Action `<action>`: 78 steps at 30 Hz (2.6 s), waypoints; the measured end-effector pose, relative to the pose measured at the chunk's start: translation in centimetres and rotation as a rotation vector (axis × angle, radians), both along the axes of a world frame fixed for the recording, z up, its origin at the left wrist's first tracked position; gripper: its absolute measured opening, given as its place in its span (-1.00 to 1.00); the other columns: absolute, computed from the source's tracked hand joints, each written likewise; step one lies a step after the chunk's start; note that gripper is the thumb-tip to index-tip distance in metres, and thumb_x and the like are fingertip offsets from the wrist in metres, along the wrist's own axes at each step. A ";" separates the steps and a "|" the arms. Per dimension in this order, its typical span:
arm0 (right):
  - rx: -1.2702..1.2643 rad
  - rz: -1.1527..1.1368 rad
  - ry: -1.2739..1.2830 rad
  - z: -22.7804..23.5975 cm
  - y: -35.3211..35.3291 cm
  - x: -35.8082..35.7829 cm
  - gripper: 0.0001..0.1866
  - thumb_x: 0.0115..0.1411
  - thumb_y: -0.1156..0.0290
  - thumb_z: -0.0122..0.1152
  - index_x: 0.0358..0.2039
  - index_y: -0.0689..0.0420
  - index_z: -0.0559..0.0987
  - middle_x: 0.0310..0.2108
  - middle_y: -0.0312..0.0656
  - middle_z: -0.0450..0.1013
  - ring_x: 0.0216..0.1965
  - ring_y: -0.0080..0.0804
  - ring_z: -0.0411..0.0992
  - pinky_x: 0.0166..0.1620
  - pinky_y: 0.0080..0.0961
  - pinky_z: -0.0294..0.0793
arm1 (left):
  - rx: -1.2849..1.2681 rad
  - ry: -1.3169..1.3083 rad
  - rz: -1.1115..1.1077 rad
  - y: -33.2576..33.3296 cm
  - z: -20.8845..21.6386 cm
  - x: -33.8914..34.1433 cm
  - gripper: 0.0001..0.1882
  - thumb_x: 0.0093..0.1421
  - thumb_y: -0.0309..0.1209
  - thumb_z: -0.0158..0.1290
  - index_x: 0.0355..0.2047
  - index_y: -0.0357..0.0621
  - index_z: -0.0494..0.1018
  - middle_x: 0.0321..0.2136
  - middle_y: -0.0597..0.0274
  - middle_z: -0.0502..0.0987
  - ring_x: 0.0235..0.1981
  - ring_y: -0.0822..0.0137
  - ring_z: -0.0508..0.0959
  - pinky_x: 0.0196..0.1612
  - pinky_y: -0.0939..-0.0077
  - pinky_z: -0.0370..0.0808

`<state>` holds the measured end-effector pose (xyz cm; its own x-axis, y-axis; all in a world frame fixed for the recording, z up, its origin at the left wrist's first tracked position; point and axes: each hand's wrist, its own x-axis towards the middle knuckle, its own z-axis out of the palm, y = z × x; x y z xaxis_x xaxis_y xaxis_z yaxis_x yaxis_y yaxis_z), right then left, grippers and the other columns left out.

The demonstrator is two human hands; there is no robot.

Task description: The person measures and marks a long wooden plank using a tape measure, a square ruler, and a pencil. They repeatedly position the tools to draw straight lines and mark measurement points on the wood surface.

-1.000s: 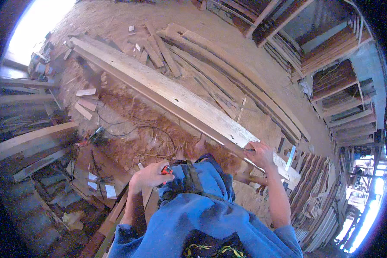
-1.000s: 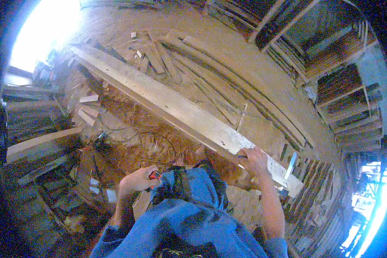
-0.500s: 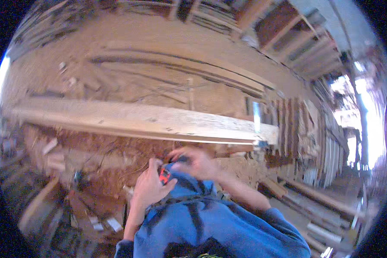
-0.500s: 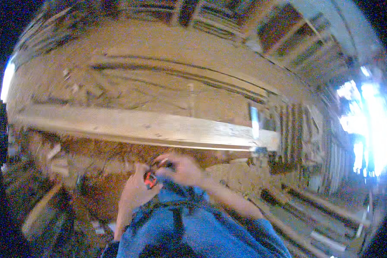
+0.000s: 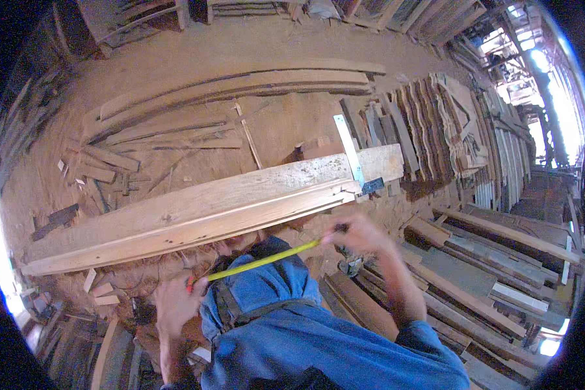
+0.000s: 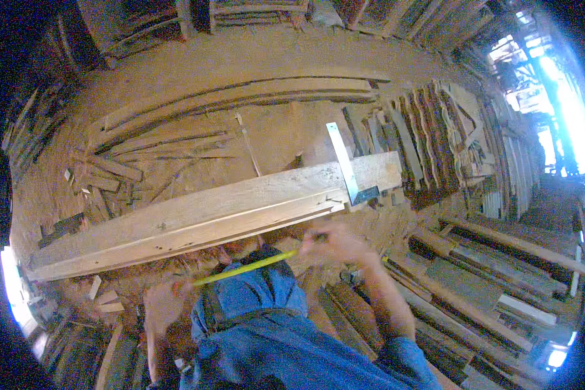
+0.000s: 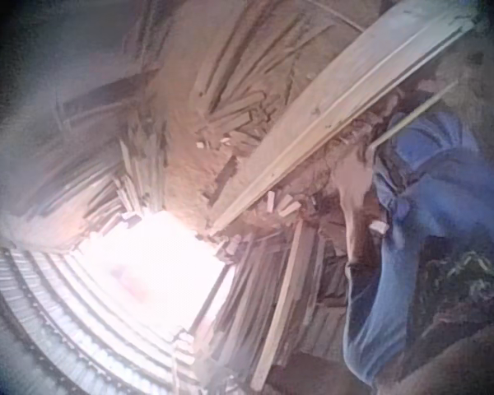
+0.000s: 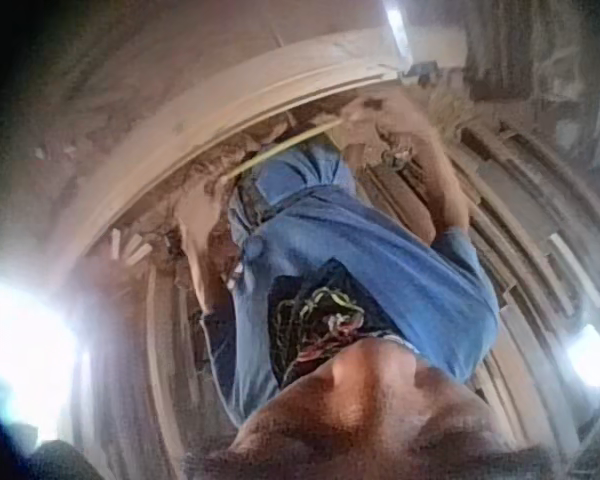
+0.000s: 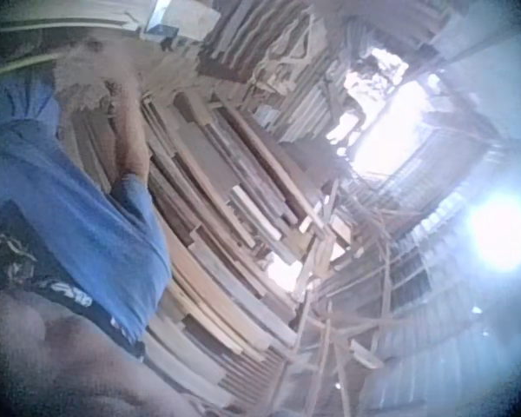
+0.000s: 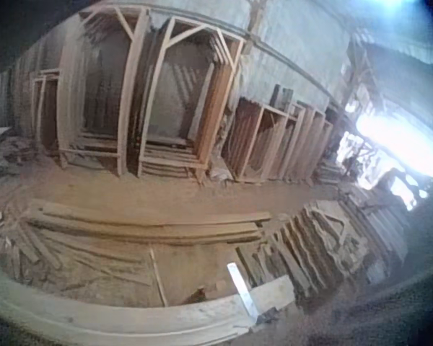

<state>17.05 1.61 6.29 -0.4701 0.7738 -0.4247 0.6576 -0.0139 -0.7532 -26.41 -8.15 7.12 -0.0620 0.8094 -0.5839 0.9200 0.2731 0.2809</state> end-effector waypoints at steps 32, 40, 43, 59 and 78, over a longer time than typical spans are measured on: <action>0.241 -0.157 -0.440 -4.0 7.5 13.1 -0.70 0.13 0.11 0.48 -0.34 0.09 0.70 -0.33 -0.14 0.60 -0.31 -0.01 0.60 -0.23 -0.13 0.55 | 0.140 0.159 -0.049 9.1 -1.0 9.6 -0.75 0.22 -0.24 0.22 -0.43 -0.17 0.52 -0.46 0.03 0.58 -0.33 -0.09 0.59 -0.22 0.01 0.48; 0.203 -0.179 -0.396 -4.3 7.7 13.1 -0.75 0.16 0.18 0.46 -0.32 0.09 0.70 -0.33 -0.15 0.59 -0.29 -0.01 0.60 -0.24 -0.14 0.55 | -0.038 0.177 -0.016 10.0 -0.7 9.6 -0.66 0.25 -0.12 0.19 -0.31 -0.19 0.61 -0.38 -0.04 0.63 -0.30 -0.14 0.62 -0.17 0.00 0.53; 0.181 -0.176 -0.378 -4.3 7.8 13.3 -0.79 0.18 0.22 0.45 -0.31 0.08 0.70 -0.33 -0.14 0.59 -0.30 -0.01 0.60 -0.24 -0.14 0.54 | -0.037 0.163 -0.004 10.4 -0.3 9.9 -0.68 0.26 -0.16 0.18 -0.32 -0.20 0.59 -0.38 -0.05 0.63 -0.30 -0.15 0.62 -0.15 -0.01 0.52; 0.468 -0.400 -0.212 -6.5 6.9 13.8 -0.80 0.28 0.25 0.36 -0.24 0.12 0.66 -0.29 -0.19 0.56 -0.24 -0.21 0.56 -0.17 -0.27 0.53 | -0.108 0.156 0.019 10.3 -1.7 8.7 -0.70 0.27 -0.20 0.16 -0.34 -0.24 0.57 -0.38 -0.14 0.62 -0.29 -0.21 0.62 -0.17 -0.02 0.51; -0.883 -1.790 0.878 -13.7 -1.7 7.1 -0.76 0.41 0.16 0.09 -0.13 0.03 0.56 -0.33 -0.36 0.51 -0.71 -0.64 0.06 -0.66 -0.64 0.02 | -0.137 0.202 -0.001 10.5 -1.5 9.0 -0.66 0.29 -0.13 0.16 -0.27 -0.19 0.61 -0.30 -0.13 0.65 -0.21 -0.19 0.63 -0.10 -0.04 0.53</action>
<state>24.17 -0.14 -7.44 0.1082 0.2713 -0.9564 -0.8552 -0.4652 -0.2287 -17.46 2.37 5.66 -0.1878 0.7234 -0.6644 0.9540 0.2953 0.0519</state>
